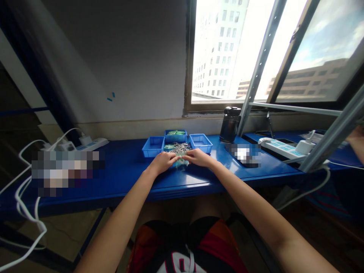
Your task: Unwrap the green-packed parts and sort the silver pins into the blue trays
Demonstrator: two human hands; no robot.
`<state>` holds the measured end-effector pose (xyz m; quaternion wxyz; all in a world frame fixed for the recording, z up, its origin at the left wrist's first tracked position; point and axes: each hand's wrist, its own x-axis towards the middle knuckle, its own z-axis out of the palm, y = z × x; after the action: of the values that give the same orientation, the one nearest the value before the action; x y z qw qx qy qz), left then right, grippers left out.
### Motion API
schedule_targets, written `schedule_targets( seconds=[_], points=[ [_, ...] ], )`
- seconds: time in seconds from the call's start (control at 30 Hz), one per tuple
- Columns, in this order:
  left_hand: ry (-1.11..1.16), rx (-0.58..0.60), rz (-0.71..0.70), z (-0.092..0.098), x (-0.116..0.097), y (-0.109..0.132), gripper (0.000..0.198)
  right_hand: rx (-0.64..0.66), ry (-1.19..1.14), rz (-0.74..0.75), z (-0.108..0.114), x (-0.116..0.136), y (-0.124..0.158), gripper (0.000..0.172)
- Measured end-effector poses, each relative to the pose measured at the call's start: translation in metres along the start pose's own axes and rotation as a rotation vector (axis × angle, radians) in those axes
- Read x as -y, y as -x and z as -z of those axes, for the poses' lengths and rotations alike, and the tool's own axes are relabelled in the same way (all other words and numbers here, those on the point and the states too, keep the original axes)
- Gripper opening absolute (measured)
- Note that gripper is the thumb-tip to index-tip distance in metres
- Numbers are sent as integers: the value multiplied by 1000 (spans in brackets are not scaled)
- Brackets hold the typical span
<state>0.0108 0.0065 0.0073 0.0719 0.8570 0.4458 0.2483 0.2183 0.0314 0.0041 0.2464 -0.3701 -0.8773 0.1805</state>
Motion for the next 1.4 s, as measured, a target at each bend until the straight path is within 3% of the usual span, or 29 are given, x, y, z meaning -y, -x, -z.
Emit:
schedule_targets(
  seconds=[0.77, 1.4],
  points=[
    [58, 33, 19, -1, 3, -1, 48, 58, -50, -69, 2, 4, 1, 54],
    [41, 48, 13, -3, 6, -1, 46, 52, -40, -65, -1, -2, -1, 50]
  ],
)
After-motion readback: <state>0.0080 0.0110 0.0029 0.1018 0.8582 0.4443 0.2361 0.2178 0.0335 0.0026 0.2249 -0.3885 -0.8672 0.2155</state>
